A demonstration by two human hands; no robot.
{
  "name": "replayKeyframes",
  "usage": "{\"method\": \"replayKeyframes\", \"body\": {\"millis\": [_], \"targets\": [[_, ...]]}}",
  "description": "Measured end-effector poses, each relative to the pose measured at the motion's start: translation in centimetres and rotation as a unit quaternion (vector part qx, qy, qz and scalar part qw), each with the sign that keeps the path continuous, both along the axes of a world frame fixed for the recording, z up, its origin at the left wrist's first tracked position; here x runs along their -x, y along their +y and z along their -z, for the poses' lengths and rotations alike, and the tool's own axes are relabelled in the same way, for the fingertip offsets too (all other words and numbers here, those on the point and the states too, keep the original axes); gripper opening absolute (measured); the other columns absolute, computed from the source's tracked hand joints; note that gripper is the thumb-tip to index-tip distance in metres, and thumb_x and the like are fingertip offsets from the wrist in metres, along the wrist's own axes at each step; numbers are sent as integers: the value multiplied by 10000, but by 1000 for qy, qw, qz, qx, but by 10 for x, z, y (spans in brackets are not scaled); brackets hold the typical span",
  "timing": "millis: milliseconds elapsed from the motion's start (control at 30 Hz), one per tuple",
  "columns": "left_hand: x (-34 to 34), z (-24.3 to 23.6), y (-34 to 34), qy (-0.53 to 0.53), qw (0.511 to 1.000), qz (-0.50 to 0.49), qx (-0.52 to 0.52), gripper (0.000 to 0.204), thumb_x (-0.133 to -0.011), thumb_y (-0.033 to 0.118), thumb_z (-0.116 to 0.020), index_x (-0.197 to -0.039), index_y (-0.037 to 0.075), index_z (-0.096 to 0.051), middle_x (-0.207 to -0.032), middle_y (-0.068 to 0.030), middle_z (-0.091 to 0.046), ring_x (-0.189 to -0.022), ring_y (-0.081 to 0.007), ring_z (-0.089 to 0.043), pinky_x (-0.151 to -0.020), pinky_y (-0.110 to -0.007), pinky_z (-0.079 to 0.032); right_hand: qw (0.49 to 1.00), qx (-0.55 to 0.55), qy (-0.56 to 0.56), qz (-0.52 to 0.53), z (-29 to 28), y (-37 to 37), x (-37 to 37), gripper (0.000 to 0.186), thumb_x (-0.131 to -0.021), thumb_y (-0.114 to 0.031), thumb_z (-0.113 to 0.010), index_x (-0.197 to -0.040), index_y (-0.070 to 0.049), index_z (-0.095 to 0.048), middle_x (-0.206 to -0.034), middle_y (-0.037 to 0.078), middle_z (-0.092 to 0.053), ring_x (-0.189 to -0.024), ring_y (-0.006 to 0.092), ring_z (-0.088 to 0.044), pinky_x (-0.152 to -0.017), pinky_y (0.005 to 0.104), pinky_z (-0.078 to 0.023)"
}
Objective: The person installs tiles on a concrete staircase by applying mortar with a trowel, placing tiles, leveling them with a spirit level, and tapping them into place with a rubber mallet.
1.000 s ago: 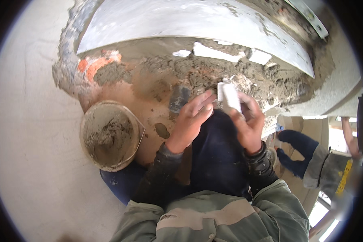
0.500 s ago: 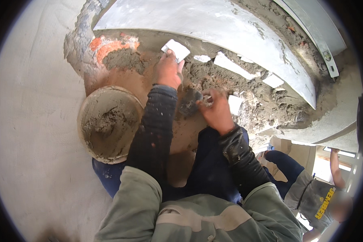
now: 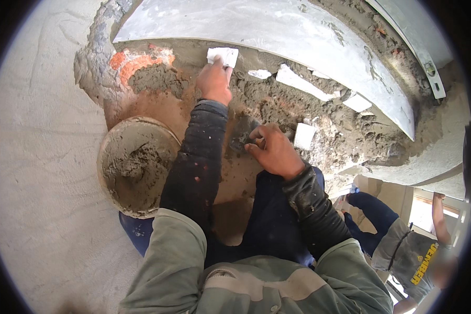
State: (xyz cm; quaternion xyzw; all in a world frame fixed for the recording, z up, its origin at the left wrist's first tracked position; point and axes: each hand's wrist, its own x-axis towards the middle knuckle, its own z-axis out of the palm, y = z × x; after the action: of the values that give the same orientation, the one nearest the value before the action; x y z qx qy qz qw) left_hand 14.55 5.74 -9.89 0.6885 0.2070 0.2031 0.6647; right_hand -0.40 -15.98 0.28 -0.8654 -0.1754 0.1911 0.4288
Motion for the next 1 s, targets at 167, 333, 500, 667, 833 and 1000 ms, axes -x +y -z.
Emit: {"method": "replayKeyframes", "body": {"millis": [167, 333, 500, 667, 833, 1000], "targets": [[-2, -53, -58, -53, 951, -126, 276, 646, -858, -31, -711, -1438, -69, -431, -1067, -50, -635, -949, -156, -604, -795, -315, -501, 1000, 24, -7, -16, 11, -12, -4, 308, -835, -254, -721, -994, -1, -644, -1000, 246, -613, -924, 419, -629, -828, 474, -496], [-4, -51, -60, -88, 961, -158, 211, 702, -849, -37, -718, -1475, -54, -401, -1103, -55, -597, -952, -165, -600, -782, -323, -498, 999, 17, 6, -37, 6, -11, -5, 305, -836, -252, -718, -998, -4, -642, -980, 257, -624, -943, 432, -624, -838, 475, -496], [-13, -43, -68, -110, 958, -143, 223, 683, -856, -50, -697, -1471, -55, -401, -1085, -63, -599, -948, -188, -611, -784, -326, -551, 997, 10, -7, -71, 10, -12, -7, 296, -844, -237, -716, -1007, -2, -640, -971, 214, -620, -888, 359, -633, -791, 431, -504], [-18, -47, -64, -135, 955, -145, 219, 645, -862, -76, -670, -1449, -84, -404, -1115, -109, -607, -960, -224, -637, -801, -371, -602, 999, 6, -5, -51, 9, -12, -2, 257, -842, -213, -718, -980, -6, -652, -942, 192, -631, -841, 326, -654, -742, 410, -514], [-9, -49, -59, -118, 958, -78, 248, 618, -898, -53, -650, -1444, -104, -364, -1299, -212, -558, -1104, -287, -625, -975, -402, -568, 992, 95, 19, 82, 12, -13, -8, 301, -823, -266, -698, -971, -10, -649, -933, 242, -647, -842, 435, -655, -761, 495, -520], [-5, -62, -42, 29, 951, -105, 290, 410, -784, -22, -791, -1115, -74, -555, -1140, -225, -612, -935, -320, -672, -796, -417, -636, 956, 290, -20, 46, 12, -5, -10, 286, -826, -272, -690, -962, -22, -707, -961, 203, -699, -959, 379, -683, -841, 472, -543]]}}
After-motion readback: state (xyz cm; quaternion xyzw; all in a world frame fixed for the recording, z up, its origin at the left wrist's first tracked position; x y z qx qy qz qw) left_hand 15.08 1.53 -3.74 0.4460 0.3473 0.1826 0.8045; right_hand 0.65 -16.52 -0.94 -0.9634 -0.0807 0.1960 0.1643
